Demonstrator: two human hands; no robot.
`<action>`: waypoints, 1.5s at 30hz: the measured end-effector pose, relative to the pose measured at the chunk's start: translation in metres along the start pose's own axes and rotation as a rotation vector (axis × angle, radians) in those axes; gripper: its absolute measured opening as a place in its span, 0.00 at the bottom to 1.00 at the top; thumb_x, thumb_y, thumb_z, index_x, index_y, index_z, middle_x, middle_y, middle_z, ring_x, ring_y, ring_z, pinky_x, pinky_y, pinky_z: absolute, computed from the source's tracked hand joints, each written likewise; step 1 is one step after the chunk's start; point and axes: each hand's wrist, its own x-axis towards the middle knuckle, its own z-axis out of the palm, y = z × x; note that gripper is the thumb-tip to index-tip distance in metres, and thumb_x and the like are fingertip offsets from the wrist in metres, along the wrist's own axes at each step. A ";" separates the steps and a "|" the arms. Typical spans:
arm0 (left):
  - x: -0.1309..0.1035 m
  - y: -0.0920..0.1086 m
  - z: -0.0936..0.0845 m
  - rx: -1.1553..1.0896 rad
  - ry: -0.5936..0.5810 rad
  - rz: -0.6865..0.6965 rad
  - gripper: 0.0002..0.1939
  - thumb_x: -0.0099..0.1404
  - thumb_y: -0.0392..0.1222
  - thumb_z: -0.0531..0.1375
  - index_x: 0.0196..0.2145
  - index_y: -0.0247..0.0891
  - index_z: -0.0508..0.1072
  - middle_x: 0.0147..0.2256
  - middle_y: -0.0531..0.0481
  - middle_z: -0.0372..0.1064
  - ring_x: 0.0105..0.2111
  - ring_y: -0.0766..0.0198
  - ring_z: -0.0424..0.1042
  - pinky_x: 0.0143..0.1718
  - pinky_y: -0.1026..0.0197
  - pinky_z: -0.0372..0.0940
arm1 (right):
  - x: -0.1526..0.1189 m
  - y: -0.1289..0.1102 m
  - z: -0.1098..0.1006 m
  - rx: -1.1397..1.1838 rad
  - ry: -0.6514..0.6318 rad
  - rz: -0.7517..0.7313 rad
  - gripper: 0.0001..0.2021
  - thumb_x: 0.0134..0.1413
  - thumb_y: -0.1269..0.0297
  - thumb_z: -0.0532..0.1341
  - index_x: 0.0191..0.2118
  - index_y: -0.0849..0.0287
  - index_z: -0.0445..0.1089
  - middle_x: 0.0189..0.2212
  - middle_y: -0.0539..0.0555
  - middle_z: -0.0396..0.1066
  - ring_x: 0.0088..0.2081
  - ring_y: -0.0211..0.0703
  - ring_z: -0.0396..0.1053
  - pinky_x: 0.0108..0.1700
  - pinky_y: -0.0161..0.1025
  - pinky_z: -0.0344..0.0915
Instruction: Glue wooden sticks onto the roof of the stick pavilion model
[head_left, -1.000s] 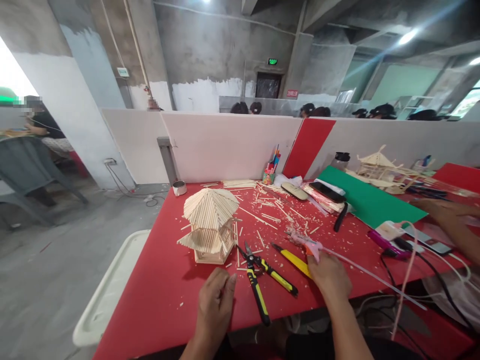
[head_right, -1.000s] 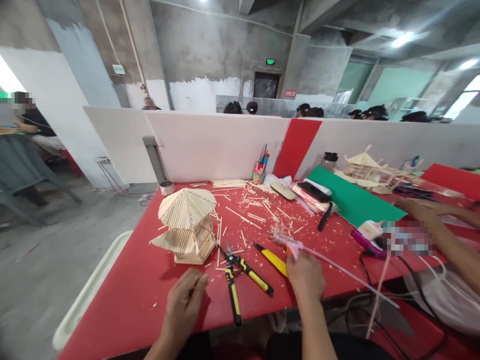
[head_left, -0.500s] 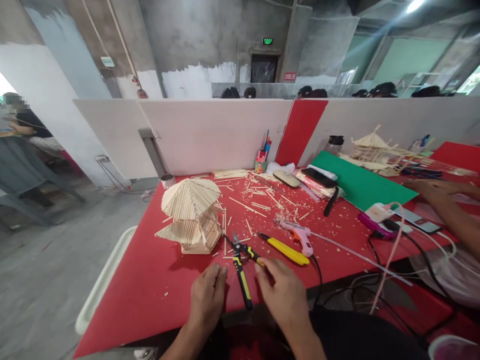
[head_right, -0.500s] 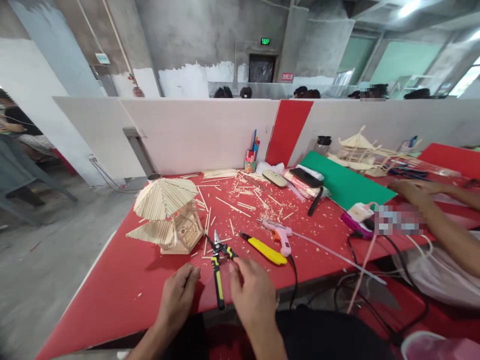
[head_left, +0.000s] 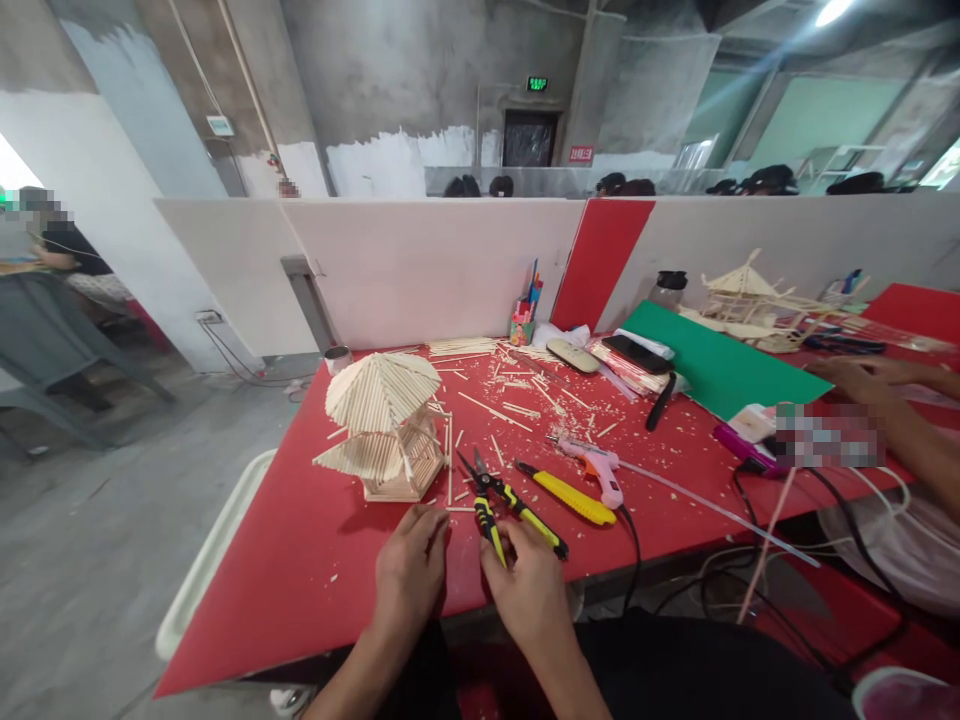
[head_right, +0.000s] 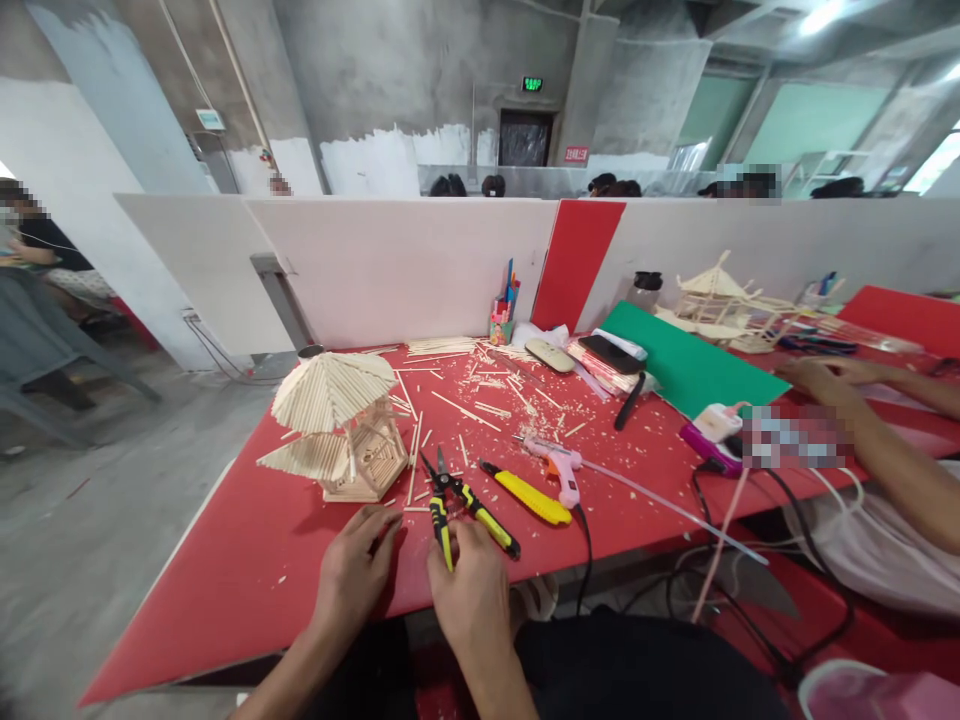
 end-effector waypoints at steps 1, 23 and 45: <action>0.001 0.000 0.000 0.028 -0.011 -0.014 0.11 0.65 0.37 0.52 0.35 0.40 0.75 0.35 0.46 0.74 0.33 0.61 0.74 0.34 0.63 0.65 | 0.000 0.001 -0.001 0.020 0.017 -0.003 0.05 0.54 0.65 0.57 0.31 0.58 0.68 0.29 0.52 0.69 0.32 0.41 0.68 0.36 0.34 0.59; -0.014 -0.001 -0.027 -0.052 -0.148 -0.091 0.18 0.62 0.47 0.57 0.18 0.37 0.71 0.16 0.54 0.66 0.18 0.67 0.64 0.21 0.67 0.57 | 0.029 -0.031 0.005 -0.030 -0.098 -0.118 0.14 0.61 0.57 0.55 0.33 0.54 0.75 0.31 0.50 0.72 0.32 0.37 0.69 0.34 0.32 0.59; 0.000 0.000 -0.050 -0.774 -0.278 -0.562 0.18 0.52 0.54 0.65 0.19 0.35 0.73 0.14 0.55 0.61 0.14 0.72 0.55 0.16 0.67 0.50 | 0.024 -0.052 -0.010 -0.143 -0.293 -0.484 0.06 0.61 0.68 0.54 0.34 0.58 0.68 0.33 0.50 0.70 0.37 0.39 0.66 0.37 0.34 0.55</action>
